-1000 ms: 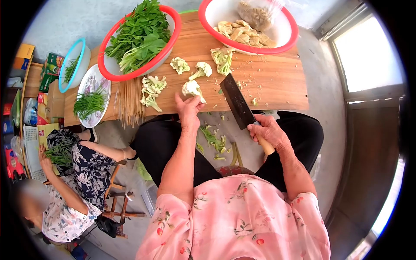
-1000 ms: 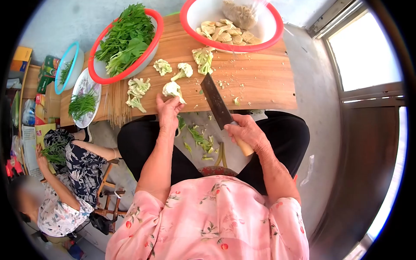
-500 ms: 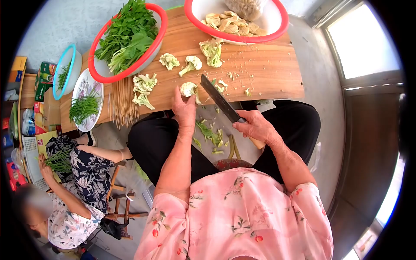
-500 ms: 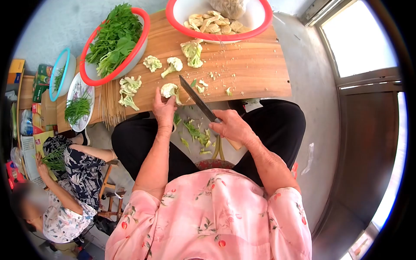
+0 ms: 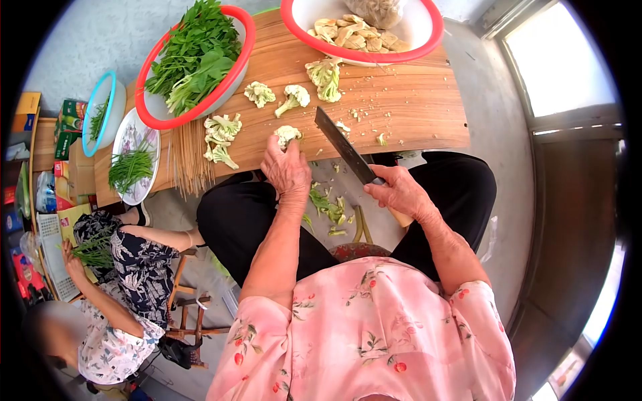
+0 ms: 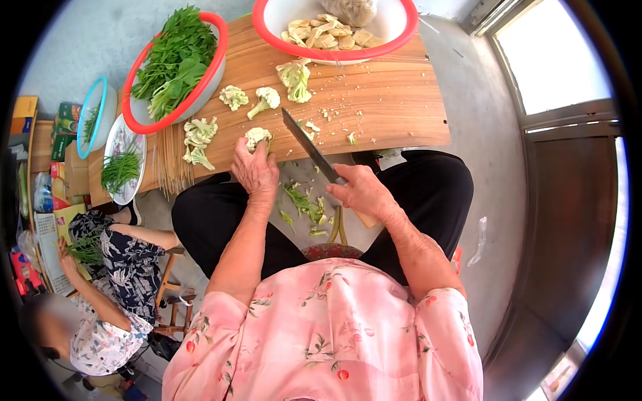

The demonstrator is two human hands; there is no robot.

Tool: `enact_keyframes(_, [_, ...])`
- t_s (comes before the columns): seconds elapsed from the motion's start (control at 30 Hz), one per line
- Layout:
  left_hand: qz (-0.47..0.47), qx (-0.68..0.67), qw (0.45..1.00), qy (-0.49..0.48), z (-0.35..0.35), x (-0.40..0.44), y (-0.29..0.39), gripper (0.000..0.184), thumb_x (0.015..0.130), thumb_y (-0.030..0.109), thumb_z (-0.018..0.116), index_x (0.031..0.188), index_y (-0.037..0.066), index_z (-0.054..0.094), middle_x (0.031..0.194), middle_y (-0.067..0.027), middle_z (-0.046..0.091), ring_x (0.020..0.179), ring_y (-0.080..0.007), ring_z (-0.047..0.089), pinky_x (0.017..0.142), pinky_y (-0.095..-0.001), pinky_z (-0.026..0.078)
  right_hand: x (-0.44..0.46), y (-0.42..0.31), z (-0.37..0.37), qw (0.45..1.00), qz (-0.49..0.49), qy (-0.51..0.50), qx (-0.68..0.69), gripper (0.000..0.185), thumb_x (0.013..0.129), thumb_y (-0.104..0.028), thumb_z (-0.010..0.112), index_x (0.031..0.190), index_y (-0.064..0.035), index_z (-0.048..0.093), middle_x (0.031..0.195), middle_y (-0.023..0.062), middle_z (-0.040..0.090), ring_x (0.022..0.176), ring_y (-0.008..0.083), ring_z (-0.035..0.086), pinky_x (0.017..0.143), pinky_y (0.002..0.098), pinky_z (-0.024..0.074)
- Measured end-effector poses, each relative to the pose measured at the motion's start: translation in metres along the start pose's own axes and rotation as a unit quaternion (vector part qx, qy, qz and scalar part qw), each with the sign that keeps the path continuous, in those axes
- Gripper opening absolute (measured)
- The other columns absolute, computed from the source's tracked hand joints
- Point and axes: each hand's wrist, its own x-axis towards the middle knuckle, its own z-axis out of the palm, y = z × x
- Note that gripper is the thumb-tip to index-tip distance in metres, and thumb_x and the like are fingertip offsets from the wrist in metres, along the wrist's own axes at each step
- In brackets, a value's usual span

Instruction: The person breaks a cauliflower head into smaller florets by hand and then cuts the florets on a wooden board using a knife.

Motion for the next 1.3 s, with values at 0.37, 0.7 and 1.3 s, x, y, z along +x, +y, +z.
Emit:
enact_keyframes(0.37, [-0.023,-0.024,0.995,-0.096,0.026,0.007,-0.026,0.016,0.078,0.007,0.061,0.092,0.009,0.068,0.147,-0.0170,0.025,0.108,-0.0373,0.047,0.088,-0.0503,0.041,-0.001,0.000,-0.001,1.000,-0.006,-0.005,0.004,0.032,0.084,-0.014,0.062,0.114,-0.0023,0.059,0.065,0.0016,0.054,0.052,0.0087,0.051,0.053,0.0251,0.0466])
enact_keyframes(0.7, [-0.090,-0.050,0.989,-0.104,0.003,0.015,-0.015,0.016,0.075,0.003,0.063,0.091,0.004,0.065,0.147,-0.0183,0.026,0.112,-0.0374,0.051,0.087,-0.0410,0.048,0.001,0.001,-0.002,1.000,-0.002,0.000,0.009,0.029,0.085,-0.014,0.062,0.112,-0.0022,0.059,0.067,0.0016,0.056,0.054,0.0079,0.052,0.053,0.0246,0.0474])
enact_keyframes(1.3, [0.040,-0.045,0.996,0.062,0.008,0.025,-0.026,0.004,0.072,0.011,0.067,0.074,0.011,0.064,0.093,-0.0044,0.060,0.083,-0.0283,0.054,0.074,-0.0388,0.044,0.004,0.006,-0.002,1.000,-0.013,0.016,0.002,0.028,0.085,-0.014,0.062,0.109,-0.0010,0.059,0.066,0.0028,0.057,0.053,0.0089,0.054,0.053,0.0256,0.0472])
